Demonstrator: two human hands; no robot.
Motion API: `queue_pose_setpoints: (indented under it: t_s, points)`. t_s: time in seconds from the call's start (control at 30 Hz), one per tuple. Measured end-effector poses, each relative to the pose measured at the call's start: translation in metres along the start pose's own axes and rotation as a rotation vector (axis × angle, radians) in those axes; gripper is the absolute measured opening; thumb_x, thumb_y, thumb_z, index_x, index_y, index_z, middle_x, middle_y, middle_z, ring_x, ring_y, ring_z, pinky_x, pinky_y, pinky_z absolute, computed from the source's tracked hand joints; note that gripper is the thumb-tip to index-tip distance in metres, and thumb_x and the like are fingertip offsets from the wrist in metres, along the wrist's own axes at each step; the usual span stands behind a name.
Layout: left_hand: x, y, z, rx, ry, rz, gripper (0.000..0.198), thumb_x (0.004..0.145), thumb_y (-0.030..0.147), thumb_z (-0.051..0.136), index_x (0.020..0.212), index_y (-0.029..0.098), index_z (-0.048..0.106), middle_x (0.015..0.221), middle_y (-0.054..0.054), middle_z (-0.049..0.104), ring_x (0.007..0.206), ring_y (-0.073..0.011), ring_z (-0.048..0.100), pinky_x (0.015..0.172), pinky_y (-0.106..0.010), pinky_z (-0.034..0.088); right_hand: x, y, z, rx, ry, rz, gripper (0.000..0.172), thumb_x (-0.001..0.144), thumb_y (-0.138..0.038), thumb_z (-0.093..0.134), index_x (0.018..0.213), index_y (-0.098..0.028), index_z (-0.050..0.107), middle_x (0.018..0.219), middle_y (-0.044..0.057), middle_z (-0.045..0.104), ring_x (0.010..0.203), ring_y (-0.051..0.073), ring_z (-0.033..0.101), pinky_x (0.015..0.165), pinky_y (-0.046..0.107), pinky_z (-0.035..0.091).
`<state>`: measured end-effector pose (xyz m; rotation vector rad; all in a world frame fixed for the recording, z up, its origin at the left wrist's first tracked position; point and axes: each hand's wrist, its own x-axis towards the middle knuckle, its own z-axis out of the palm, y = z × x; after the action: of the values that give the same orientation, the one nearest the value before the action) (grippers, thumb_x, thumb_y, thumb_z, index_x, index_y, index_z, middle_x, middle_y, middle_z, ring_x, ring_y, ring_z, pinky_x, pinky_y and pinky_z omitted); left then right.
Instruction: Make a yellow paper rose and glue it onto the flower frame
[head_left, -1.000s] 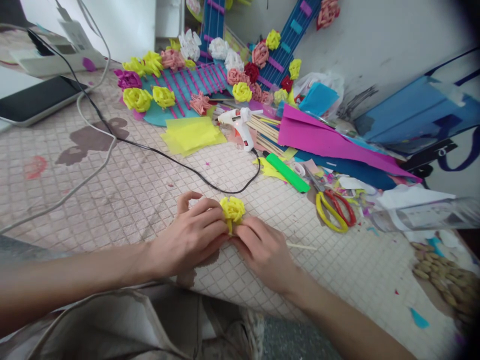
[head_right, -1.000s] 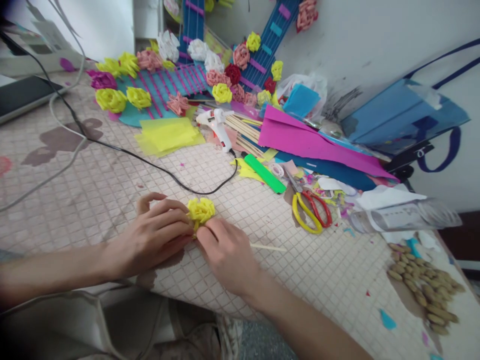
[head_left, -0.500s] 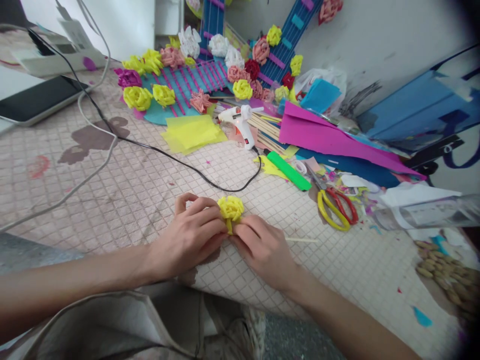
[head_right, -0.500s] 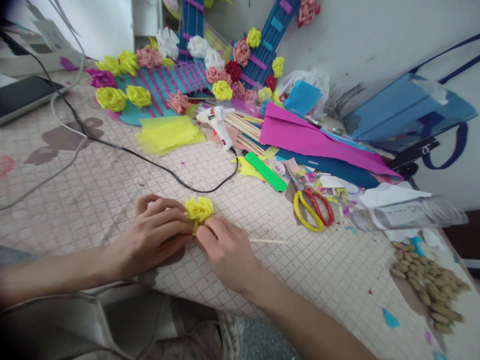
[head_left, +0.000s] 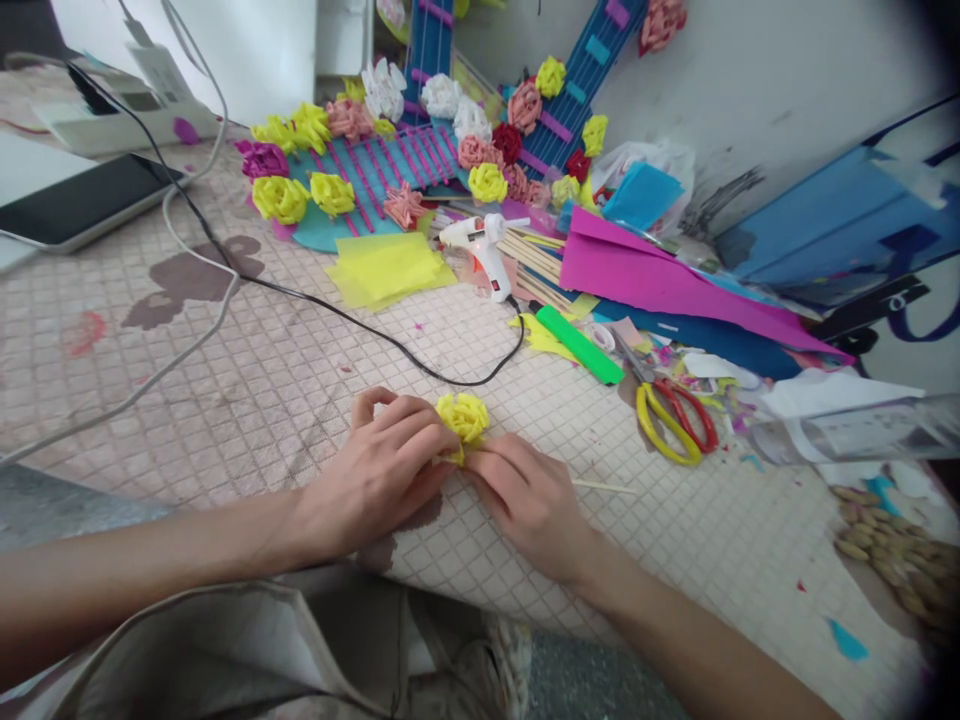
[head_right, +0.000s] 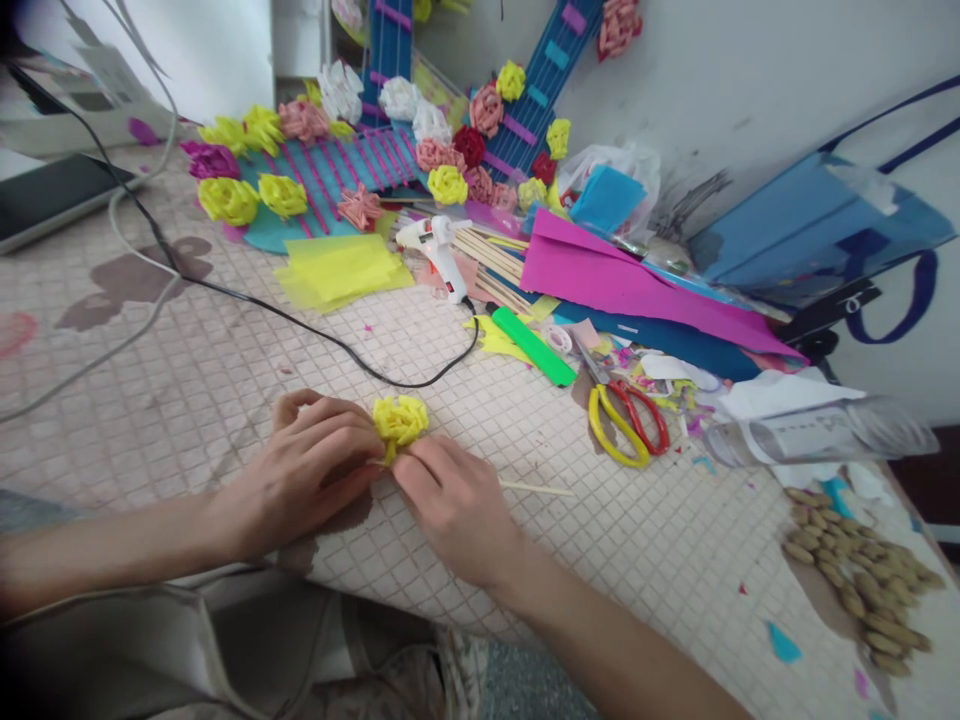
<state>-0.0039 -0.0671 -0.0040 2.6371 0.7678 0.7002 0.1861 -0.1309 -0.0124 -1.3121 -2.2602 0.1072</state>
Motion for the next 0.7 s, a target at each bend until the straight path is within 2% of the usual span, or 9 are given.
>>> queue_pose_setpoints:
  t_s: [0.23,0.7]
  points:
    - [-0.0056,-0.0009,0.0008,0.109,0.092,0.155,0.014,0.090,0.017,0.046,0.097,0.019,0.058,0.092,-0.003,0.067,0.092,-0.0200,0.055,0.090,-0.043,0.027,0.0004,0.0016,-0.0003,-0.012,-0.016,-0.016,0.021,0.092,-0.016,0.043,0.091,-0.014,0.064,0.094,0.009,0.064,0.087,0.018,0.060,0.074,0.029,0.051]
    - [-0.0059,0.0012,0.0005,0.156,0.104,0.174,0.018,0.094,0.018,0.041,0.096,0.015,0.058,0.090,-0.004,0.068,0.094,-0.0216,0.054,0.087,-0.042,0.028,-0.0004,-0.0002,0.0021,-0.036,-0.023,-0.010,0.018,0.092,-0.016,0.044,0.092,-0.014,0.062,0.095,0.009,0.063,0.085,0.018,0.059,0.072,0.029,0.051]
